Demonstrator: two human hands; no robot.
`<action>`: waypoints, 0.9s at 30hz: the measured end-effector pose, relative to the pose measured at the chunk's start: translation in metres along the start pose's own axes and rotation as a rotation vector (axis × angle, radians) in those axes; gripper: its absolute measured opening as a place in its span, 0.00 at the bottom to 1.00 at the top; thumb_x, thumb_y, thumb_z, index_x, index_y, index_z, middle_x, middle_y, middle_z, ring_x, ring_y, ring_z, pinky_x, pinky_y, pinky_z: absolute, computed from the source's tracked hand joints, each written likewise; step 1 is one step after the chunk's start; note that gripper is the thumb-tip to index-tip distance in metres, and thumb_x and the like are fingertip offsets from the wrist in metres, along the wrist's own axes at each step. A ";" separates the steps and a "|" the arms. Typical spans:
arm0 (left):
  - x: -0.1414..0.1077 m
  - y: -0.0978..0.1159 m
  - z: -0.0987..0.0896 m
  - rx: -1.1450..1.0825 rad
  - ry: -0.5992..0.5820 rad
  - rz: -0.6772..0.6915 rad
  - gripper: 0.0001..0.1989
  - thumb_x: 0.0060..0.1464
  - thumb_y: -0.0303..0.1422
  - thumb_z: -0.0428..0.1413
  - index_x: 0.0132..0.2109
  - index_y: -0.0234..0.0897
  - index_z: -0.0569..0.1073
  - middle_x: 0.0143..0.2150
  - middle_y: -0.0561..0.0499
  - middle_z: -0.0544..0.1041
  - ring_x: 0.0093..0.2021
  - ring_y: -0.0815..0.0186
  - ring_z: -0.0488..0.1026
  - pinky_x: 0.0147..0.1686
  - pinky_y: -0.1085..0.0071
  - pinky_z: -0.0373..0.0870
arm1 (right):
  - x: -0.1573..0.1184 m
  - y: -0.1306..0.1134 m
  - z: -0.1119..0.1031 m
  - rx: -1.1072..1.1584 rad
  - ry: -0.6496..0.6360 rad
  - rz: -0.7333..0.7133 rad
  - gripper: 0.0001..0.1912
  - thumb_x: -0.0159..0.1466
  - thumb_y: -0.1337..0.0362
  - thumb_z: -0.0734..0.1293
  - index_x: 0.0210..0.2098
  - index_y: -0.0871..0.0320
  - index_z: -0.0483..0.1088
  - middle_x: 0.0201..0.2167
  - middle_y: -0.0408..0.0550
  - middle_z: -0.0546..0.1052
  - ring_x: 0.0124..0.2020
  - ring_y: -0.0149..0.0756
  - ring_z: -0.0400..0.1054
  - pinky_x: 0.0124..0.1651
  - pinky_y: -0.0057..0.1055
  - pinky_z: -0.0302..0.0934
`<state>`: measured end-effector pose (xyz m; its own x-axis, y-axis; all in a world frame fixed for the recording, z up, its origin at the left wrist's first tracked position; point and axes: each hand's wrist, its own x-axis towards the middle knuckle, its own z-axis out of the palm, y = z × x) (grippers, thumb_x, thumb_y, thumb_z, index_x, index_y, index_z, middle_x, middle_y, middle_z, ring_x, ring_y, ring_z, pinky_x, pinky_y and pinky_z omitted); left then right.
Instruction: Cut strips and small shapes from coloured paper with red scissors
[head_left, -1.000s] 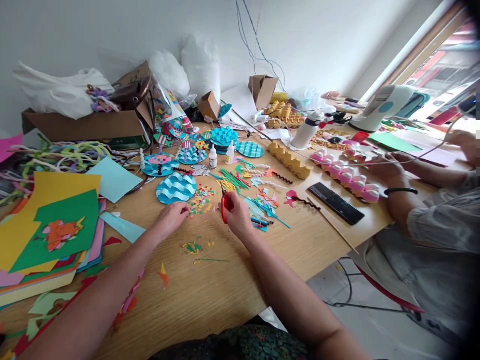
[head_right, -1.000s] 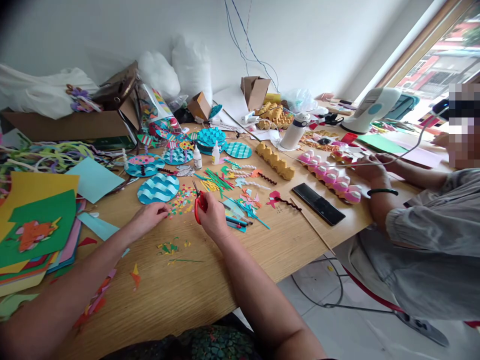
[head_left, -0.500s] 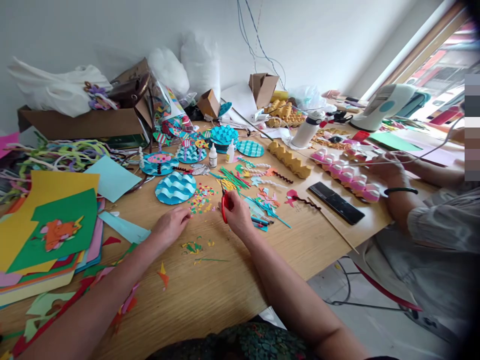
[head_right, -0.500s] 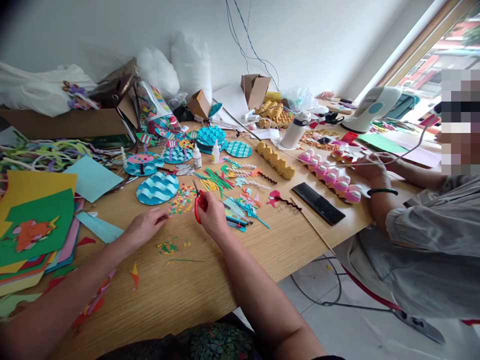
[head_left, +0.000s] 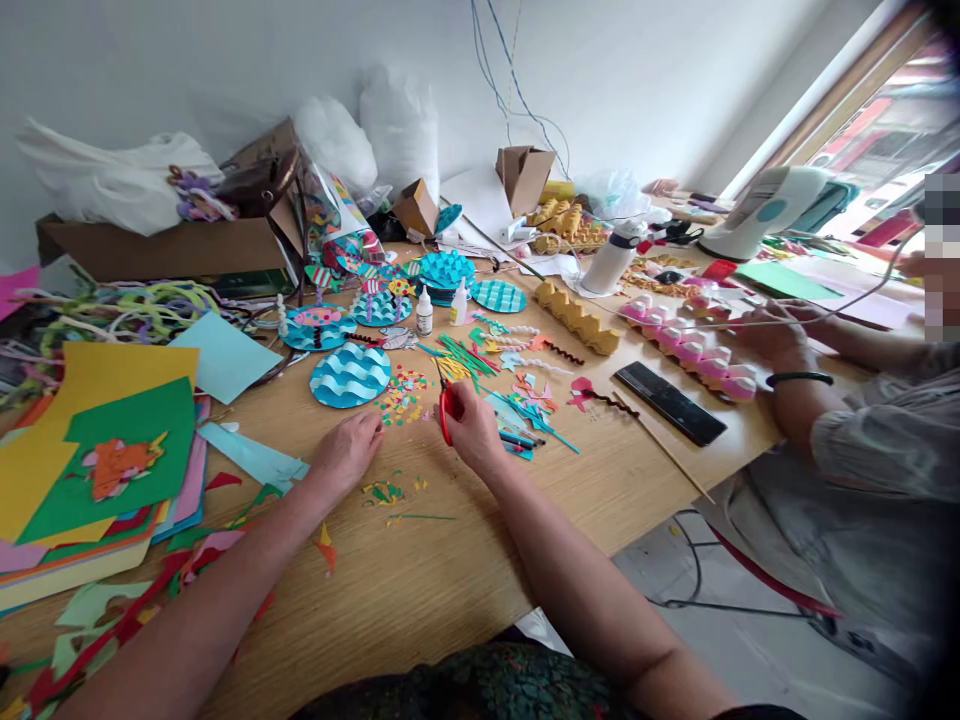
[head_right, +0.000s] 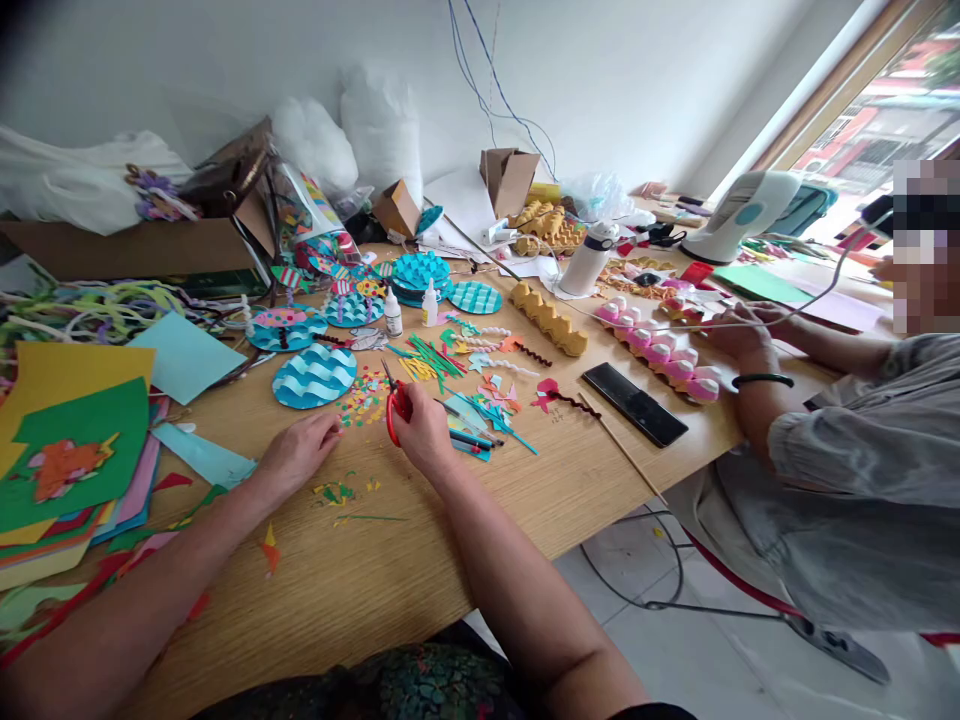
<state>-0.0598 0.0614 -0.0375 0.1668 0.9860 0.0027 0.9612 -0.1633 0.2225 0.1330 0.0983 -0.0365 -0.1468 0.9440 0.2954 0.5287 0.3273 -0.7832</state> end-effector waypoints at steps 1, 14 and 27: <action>0.001 0.000 0.000 0.010 -0.006 -0.007 0.10 0.57 0.30 0.45 0.38 0.37 0.71 0.38 0.46 0.75 0.38 0.62 0.71 0.36 0.69 0.63 | 0.000 0.000 0.000 0.003 0.004 0.000 0.04 0.53 0.63 0.60 0.28 0.56 0.59 0.21 0.40 0.65 0.22 0.29 0.56 0.27 0.25 0.50; 0.001 -0.004 -0.005 0.077 -0.060 0.002 0.11 0.57 0.30 0.44 0.37 0.37 0.71 0.39 0.46 0.76 0.40 0.62 0.72 0.36 0.70 0.64 | 0.001 0.003 0.000 0.005 0.020 -0.006 0.05 0.53 0.63 0.61 0.28 0.56 0.60 0.21 0.41 0.66 0.23 0.30 0.57 0.27 0.26 0.51; 0.005 0.005 -0.005 0.147 -0.082 0.045 0.13 0.58 0.30 0.42 0.37 0.35 0.71 0.37 0.45 0.75 0.38 0.60 0.72 0.35 0.68 0.64 | 0.002 0.001 -0.002 0.015 0.025 0.003 0.04 0.53 0.64 0.60 0.28 0.56 0.60 0.21 0.41 0.66 0.22 0.30 0.57 0.27 0.26 0.50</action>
<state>-0.0552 0.0652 -0.0313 0.2219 0.9724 -0.0715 0.9731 -0.2162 0.0791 0.1352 0.1003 -0.0354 -0.1242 0.9437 0.3065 0.5161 0.3253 -0.7924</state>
